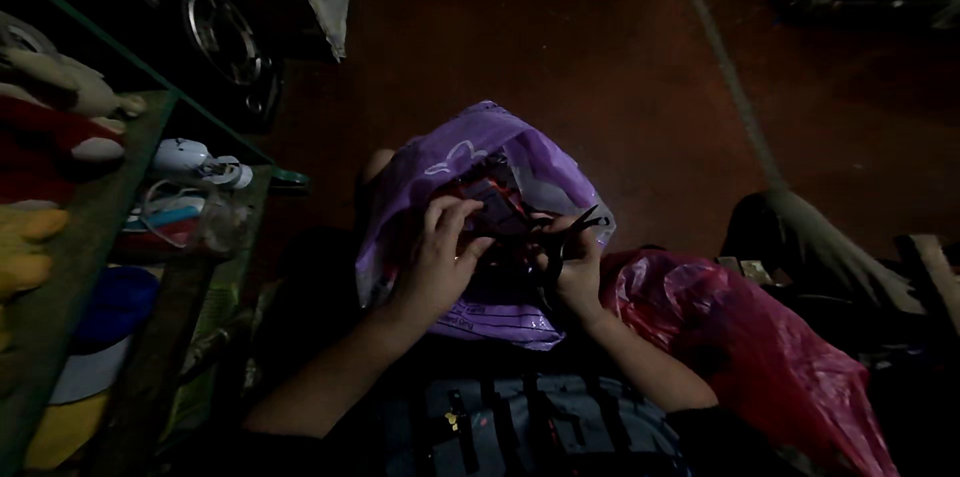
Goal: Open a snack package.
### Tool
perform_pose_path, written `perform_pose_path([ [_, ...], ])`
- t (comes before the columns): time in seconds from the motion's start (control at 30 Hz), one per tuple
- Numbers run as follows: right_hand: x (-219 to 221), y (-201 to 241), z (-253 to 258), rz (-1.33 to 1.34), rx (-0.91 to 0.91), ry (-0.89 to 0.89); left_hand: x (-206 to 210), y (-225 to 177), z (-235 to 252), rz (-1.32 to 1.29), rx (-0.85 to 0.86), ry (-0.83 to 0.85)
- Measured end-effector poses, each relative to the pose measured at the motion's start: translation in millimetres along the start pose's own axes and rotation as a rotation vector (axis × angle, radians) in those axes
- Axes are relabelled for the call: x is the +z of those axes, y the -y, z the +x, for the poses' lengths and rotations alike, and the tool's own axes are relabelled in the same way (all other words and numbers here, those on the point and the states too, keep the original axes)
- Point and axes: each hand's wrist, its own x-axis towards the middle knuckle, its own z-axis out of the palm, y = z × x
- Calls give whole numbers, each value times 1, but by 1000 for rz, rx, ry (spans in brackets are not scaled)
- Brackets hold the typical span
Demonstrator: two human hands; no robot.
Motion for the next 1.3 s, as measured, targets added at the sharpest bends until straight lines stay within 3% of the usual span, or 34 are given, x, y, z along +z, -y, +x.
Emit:
perform_pose_path([
  [0.13, 3, -2, -1, -40, -47, 44, 10, 1, 2, -74, 179, 21],
  [0.4, 7, 4, 3, 39, 95, 10, 4, -6, 2, -290, -94, 88],
  [0.47, 2, 4, 3, 25, 139, 108, 0, -6, 4, -379, -146, 59],
  [0.63, -11, -2, 6, -107, 317, 620, -17, -5, 10, -498, -207, 2],
  [0.73, -12, 0, 8, -205, 292, 746, -19, -5, 10, -511, -197, -26],
  [1.0, -6, 3, 4, -229, 256, 658, -16, -5, 7, -304, -176, 18],
  [1.3, -6, 6, 5, -156, 292, 582, -16, -9, 8, -320, -201, 32],
])
